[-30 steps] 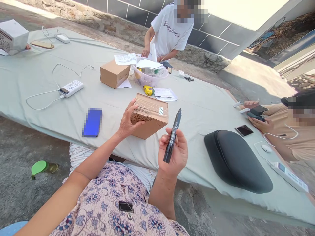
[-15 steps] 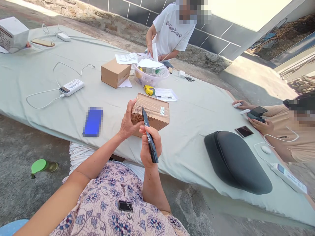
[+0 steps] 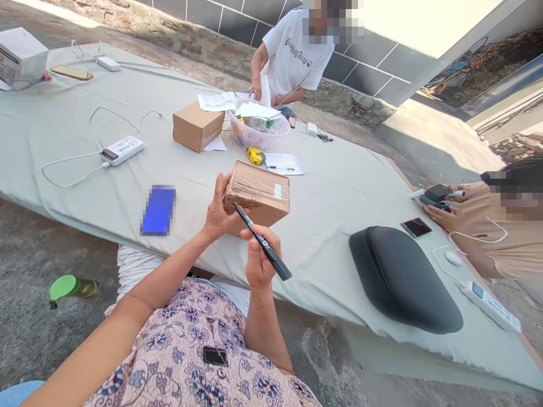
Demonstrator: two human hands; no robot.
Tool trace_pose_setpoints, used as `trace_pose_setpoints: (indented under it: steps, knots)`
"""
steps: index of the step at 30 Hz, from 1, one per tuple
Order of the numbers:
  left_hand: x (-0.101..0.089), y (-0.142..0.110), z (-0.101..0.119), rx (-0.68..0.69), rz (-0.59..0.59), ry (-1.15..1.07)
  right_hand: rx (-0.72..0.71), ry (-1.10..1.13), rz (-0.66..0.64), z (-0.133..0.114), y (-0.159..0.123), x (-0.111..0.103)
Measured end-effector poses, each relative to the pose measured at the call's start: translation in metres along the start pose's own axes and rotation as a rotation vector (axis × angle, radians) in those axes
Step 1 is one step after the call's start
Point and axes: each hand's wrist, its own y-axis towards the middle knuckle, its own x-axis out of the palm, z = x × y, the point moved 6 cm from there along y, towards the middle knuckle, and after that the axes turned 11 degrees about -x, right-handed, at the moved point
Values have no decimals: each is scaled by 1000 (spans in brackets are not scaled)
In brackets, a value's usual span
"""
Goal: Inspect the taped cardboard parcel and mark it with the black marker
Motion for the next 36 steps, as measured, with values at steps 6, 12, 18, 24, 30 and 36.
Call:
trace_pose_setpoints:
  steps: [6,12,18,24,30,36]
  knots:
    - [-1,-1,-2,-38,-6,42,-71,-65,-133,-6,8,17]
    - [-1,-1,-3,-65,-8,29,-29,-66,-138,-2,2,14]
    - [0,-2,-6,-71,4,-9,-10,-166,67,3,-2,-11]
    - [0,-3,-5,-74,2,-5,-131,-357,432,-5,8,-36]
    - [-2,-3,-5,-58,21,9,-160,-291,263,-4,7,-21]
    - [-2,-4,-4,-50,25,30,-187,-264,175,-19,17,-5]
